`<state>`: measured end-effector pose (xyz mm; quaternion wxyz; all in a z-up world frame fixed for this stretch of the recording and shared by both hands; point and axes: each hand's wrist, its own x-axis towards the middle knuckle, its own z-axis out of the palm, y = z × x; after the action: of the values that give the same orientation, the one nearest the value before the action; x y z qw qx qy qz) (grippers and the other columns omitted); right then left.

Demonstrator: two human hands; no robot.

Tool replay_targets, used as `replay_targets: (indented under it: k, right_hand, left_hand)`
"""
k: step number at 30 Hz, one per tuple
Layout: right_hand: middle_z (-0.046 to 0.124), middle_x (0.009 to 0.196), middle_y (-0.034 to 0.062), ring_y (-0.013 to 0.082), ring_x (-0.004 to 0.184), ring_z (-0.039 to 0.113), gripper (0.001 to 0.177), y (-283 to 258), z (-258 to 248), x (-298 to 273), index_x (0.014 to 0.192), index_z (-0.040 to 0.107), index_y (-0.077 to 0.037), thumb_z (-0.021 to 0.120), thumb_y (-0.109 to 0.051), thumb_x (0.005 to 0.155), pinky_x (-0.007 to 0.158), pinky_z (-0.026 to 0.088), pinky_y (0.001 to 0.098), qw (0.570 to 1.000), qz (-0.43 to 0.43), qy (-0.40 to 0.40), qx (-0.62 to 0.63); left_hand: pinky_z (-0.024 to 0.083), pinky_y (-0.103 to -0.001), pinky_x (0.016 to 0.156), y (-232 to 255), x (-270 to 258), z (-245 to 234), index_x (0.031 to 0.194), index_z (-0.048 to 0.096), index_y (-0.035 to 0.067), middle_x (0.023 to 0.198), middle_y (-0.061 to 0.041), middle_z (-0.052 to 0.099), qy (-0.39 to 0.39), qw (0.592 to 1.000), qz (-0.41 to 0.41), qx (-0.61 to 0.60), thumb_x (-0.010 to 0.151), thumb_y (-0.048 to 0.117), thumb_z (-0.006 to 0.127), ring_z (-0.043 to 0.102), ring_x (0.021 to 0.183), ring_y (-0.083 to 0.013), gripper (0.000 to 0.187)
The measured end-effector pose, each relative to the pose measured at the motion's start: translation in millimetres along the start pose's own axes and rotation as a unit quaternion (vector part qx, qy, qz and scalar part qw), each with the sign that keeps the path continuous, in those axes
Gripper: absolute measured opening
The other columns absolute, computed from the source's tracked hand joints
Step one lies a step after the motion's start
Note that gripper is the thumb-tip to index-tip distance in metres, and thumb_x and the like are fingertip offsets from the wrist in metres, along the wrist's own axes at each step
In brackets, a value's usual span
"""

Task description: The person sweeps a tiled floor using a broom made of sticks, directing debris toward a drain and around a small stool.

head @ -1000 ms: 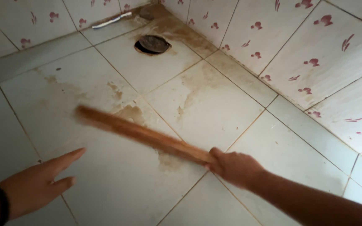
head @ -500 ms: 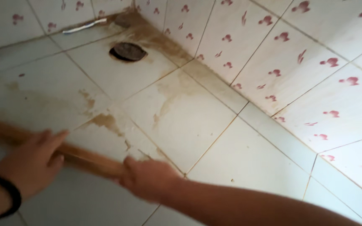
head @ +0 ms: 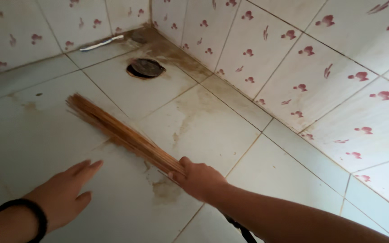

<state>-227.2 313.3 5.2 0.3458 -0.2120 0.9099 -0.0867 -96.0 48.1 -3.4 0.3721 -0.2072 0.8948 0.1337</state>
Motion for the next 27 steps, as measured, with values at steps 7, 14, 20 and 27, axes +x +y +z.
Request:
replay_targets:
  k: [7,14,20,27]
  right_hand:
    - [0.07,0.104,0.0225,0.0435,0.101,0.067,0.055,-24,37,-32,0.133,0.046,-0.015,0.046,-0.058,0.099,0.089,0.052,0.0564,0.991,-0.119,-0.052,-0.041]
    - [0.07,0.106,0.0203,0.0409,0.104,0.067,0.052,-8,51,-20,0.133,0.045,-0.016,0.05,-0.054,0.099,0.089,0.052,0.0563,0.988,-0.099,-0.078,-0.091]
    - [0.072,0.103,0.0181,0.0392,0.102,0.07,0.049,20,30,5,0.132,0.043,-0.017,0.044,-0.055,0.101,0.089,0.055,0.0536,0.996,-0.029,-0.012,-0.086]
    - [0.074,0.098,0.018,0.0371,0.095,0.073,0.055,8,2,-2,0.135,0.04,-0.018,0.041,-0.06,0.099,0.088,0.055,0.0526,1.0,-0.012,0.029,-0.002]
  left_hand:
    - [0.029,-0.042,0.124,-7,-2,0,0.162,-0.004,0.03,0.169,-0.011,-0.004,0.132,0.991,-0.01,0.034,0.101,0.032,0.051,0.009,0.156,-0.0304,0.082]
    - [0.025,-0.039,0.131,-15,10,21,0.165,0.0,0.031,0.173,-0.004,0.003,0.001,0.999,0.016,0.029,0.102,0.032,0.053,0.015,0.159,-0.0269,0.083]
    - [0.023,-0.039,0.132,0,-11,16,0.166,-0.002,0.035,0.176,-0.002,-0.003,-0.049,0.998,0.001,0.033,0.105,0.031,0.052,0.008,0.162,-0.0254,0.082]
    - [0.021,-0.041,0.131,4,-25,-1,0.164,-0.008,0.03,0.174,-0.005,-0.006,0.015,1.0,0.013,0.015,0.104,0.032,0.052,0.005,0.161,-0.0276,0.085]
